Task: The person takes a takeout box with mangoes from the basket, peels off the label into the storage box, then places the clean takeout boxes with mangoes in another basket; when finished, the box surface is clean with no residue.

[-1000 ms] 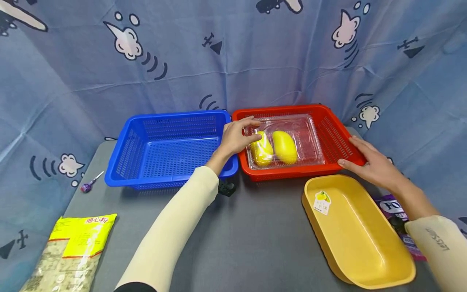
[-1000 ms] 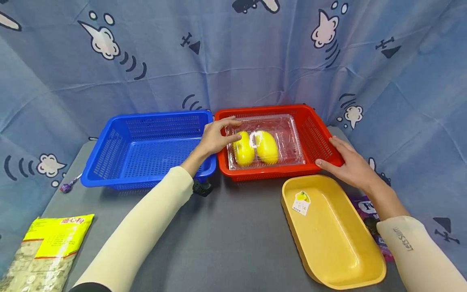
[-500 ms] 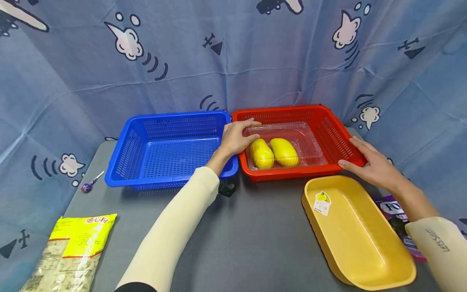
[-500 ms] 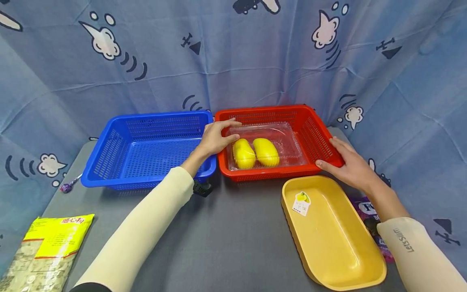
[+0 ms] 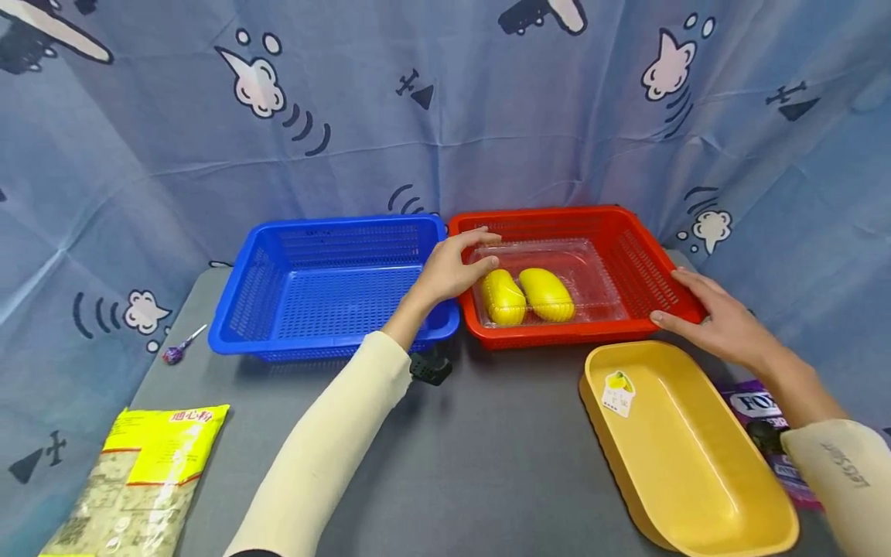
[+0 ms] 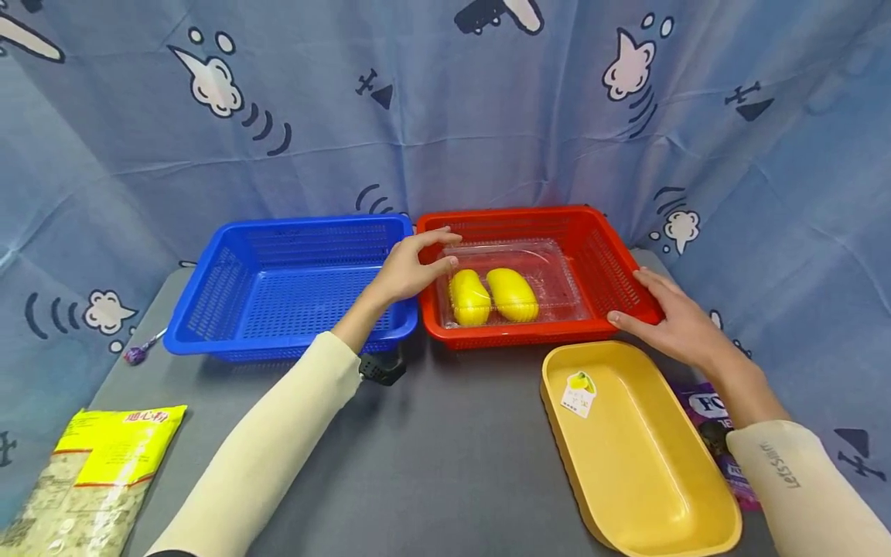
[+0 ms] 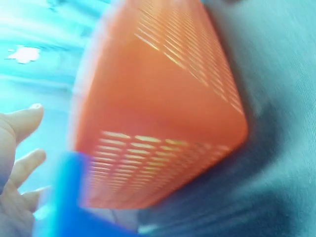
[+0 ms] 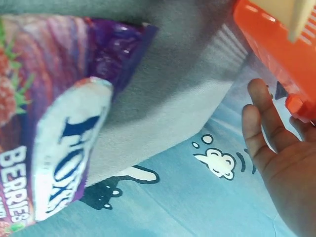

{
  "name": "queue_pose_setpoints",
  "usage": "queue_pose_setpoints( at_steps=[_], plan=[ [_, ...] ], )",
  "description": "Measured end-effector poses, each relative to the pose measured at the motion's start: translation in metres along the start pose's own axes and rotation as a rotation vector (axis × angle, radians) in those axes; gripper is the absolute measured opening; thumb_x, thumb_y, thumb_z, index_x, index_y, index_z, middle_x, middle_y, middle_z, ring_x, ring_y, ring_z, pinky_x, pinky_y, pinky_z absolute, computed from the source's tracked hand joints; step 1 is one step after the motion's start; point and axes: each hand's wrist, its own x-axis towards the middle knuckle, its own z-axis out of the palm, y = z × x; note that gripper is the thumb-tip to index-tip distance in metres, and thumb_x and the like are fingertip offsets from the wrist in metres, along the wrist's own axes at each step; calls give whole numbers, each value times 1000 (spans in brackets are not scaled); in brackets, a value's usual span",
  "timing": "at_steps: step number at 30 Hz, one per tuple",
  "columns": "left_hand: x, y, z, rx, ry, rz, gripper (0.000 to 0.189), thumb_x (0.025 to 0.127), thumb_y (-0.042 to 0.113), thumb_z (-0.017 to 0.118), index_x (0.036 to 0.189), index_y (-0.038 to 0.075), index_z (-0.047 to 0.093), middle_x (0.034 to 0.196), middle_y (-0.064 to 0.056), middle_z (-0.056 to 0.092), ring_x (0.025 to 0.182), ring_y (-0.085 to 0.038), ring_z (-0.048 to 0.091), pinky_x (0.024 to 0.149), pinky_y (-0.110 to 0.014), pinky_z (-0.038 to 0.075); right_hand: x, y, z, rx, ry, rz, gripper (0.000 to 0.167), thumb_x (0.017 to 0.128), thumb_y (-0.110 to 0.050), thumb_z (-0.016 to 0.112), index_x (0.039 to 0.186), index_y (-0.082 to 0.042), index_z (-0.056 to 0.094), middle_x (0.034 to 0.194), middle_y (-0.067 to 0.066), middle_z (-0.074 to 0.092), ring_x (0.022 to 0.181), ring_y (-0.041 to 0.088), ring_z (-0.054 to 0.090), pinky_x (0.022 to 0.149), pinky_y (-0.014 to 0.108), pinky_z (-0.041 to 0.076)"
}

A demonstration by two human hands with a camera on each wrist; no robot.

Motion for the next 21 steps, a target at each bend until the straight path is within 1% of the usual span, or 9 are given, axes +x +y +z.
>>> queue_pose_setpoints(
  at_steps=[3,5,9,11,13,14,17,19,21],
  plan=[
    [-11,7,-13,-51,38,9,39,98,28,67,136,19,66,157,-1,50,150,-24,40,123,-51,33,2,0,-7,-16,-34,5,100,93,-50,67,164,-8,12,166,32,14,128,59,39,96,76,44],
    [-20,11,-24,-58,84,8,38,98,28,66,135,20,67,157,1,50,150,-23,40,123,-51,32,3,-1,-14,-28,-60,10,95,95,-50,65,163,-4,16,160,34,24,123,57,45,92,73,49],
    [-38,15,-51,-81,208,12,35,98,26,67,132,19,69,156,0,52,151,-22,40,124,-51,30,11,-6,-31,-44,-108,21,83,100,-50,54,156,5,29,141,37,47,112,52,57,84,63,56],
    [-47,15,-65,-100,285,9,34,98,25,67,131,19,70,155,0,53,150,-21,41,125,-50,29,15,-13,-38,-36,-119,35,82,102,-52,49,156,6,29,134,38,53,111,52,59,84,62,57],
    [-54,12,-78,-117,363,11,32,98,24,68,129,17,71,154,-1,54,149,-19,42,125,-48,28,19,-22,-43,-24,-119,68,85,102,-56,44,158,5,23,139,39,50,119,55,52,89,68,53],
    [-58,11,-83,-123,401,10,32,97,23,68,128,17,71,153,-1,54,148,-19,43,125,-47,27,22,-28,-45,-12,-113,81,87,102,-58,42,159,4,19,143,40,45,123,57,47,93,73,48],
    [-66,7,-96,-115,505,9,31,97,21,69,127,16,73,152,-2,56,147,-18,45,124,-44,29,33,-51,-45,18,-49,85,89,101,-61,39,162,-1,13,155,40,29,136,62,32,104,79,32],
    [-69,5,-101,-81,559,13,30,96,21,69,126,15,73,151,-3,57,146,-19,46,124,-42,30,42,-69,-41,46,9,67,87,102,-61,38,162,-4,15,161,37,21,143,60,24,109,79,24],
    [-73,4,-103,-43,595,4,30,96,22,69,125,16,73,151,-4,57,147,-20,45,124,-40,29,50,-89,-35,76,66,29,83,103,-60,38,162,-5,19,164,33,19,148,57,19,115,77,18]
  ],
)
